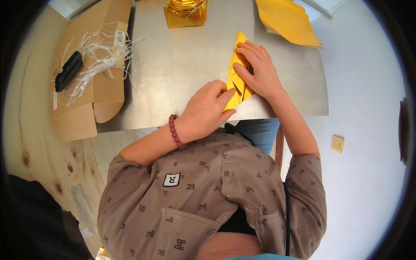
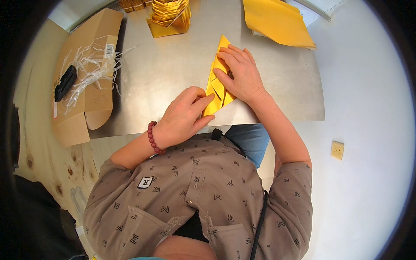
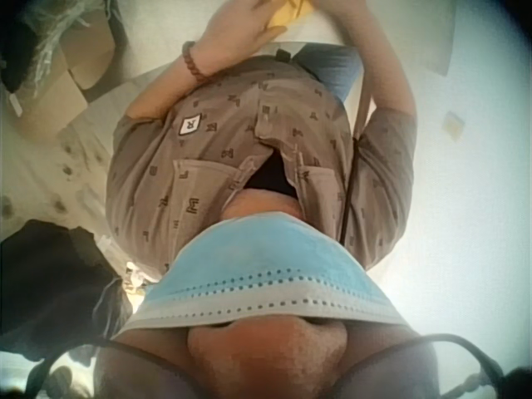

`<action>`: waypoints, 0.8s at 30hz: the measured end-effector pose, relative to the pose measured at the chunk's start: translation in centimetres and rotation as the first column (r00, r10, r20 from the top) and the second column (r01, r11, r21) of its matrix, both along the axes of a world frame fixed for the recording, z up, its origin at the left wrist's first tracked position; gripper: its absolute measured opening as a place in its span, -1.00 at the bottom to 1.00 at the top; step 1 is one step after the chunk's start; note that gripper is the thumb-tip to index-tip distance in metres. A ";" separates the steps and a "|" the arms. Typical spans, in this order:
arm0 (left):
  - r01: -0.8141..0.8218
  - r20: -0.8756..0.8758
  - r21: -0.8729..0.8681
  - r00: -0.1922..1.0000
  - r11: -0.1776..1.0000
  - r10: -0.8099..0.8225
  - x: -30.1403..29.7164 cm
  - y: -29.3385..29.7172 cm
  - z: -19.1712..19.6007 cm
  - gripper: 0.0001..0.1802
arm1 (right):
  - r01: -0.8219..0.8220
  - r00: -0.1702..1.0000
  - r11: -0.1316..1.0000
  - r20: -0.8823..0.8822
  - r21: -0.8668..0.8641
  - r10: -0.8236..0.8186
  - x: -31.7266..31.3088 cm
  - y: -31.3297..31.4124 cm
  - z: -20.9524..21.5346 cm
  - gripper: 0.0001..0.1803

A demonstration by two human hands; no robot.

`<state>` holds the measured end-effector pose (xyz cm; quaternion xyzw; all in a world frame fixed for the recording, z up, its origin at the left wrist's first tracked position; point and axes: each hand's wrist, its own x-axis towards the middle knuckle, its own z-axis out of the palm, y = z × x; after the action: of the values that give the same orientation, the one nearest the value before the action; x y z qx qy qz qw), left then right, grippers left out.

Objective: The person folds a rectangular sheet of gold-colored paper by hand on a metal table, making multiple creases and shaping it into a small triangular packet. They then place the finished packet on a stack of similar packets and pick up another sheet to begin again.

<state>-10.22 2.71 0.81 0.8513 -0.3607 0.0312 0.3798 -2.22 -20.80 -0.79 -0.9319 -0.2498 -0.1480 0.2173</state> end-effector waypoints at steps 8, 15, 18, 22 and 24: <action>0.012 -0.021 -0.004 1.000 1.000 -0.012 0.2 0.1 -0.1 -0.46 | -0.011 1.000 1.000 -0.023 0.000 0.011 0.2 0.2 0.1 -0.50; 0.022 -0.033 -0.024 0.999 0.999 -0.023 0.4 0.2 -0.2 -0.46 | -0.020 0.999 1.000 -0.043 -0.007 0.019 0.2 0.2 0.0 -0.49; 0.026 -0.036 -0.027 0.999 0.999 -0.027 0.4 0.2 -0.3 -0.46 | -0.020 0.999 1.000 -0.044 -0.002 0.019 0.2 0.3 0.1 -0.49; 0.028 -0.034 -0.023 0.999 0.999 -0.029 0.4 0.3 -0.3 -0.45 | -0.016 0.999 1.000 -0.034 -0.006 0.016 0.2 0.4 0.0 -0.49; 0.030 -0.039 -0.020 0.999 0.999 -0.031 0.4 0.3 -0.2 -0.45 | -0.012 0.999 1.000 -0.034 -0.009 0.011 0.2 0.5 0.0 -0.49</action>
<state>-9.86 2.98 0.57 0.8424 -0.3657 0.0122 0.3955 -2.05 -20.32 -0.76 -0.9338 -0.2521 -0.1299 0.2182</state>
